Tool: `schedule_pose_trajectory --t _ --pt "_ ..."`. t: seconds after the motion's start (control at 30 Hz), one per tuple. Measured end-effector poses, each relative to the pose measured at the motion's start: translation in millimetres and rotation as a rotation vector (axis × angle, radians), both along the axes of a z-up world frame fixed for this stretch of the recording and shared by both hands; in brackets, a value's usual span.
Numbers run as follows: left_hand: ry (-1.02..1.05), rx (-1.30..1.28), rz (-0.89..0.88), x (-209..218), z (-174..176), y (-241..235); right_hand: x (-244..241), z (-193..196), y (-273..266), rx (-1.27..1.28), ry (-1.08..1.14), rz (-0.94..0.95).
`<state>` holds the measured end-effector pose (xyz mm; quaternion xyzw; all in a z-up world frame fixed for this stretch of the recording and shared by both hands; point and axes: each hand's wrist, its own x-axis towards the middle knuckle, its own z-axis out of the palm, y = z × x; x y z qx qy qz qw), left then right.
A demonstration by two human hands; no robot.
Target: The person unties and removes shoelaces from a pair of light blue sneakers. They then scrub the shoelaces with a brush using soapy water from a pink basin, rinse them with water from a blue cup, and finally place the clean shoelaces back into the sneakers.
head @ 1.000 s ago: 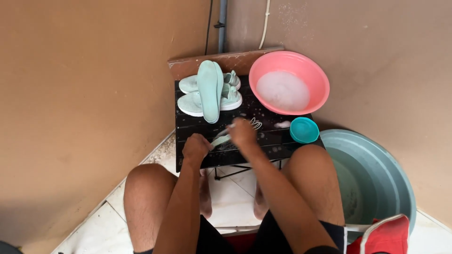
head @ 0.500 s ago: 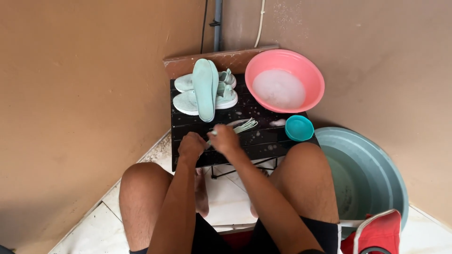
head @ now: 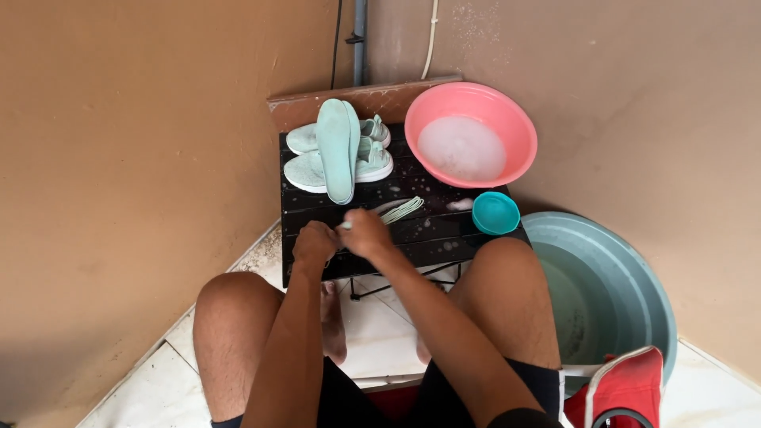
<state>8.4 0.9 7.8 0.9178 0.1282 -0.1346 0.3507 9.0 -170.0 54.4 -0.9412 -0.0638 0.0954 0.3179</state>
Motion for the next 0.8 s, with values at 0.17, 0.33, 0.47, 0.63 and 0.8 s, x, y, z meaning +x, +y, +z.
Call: schedule_pose_trajectory --t 0.17,0.33,0.47,0.63,0.8 --pt "-0.021 -0.116 0.024 -18 16 -5 63 -10 -119 -0.138 -0.053 -0.222" --pt "-0.075 -0.102 0.018 -13 15 -5 55 17 -102 -0.258 -0.16 -0.295" --pt "-0.105 -0.047 0.008 -4 -21 1 -6 16 -11 0.123 -0.078 -0.034" --pt "-0.104 -0.07 0.037 -24 1 -6 42 -19 -59 0.091 -0.038 -0.071" --pt "-0.148 -0.079 0.042 -22 -3 -8 82 7 -129 -0.323 -0.11 -0.307"
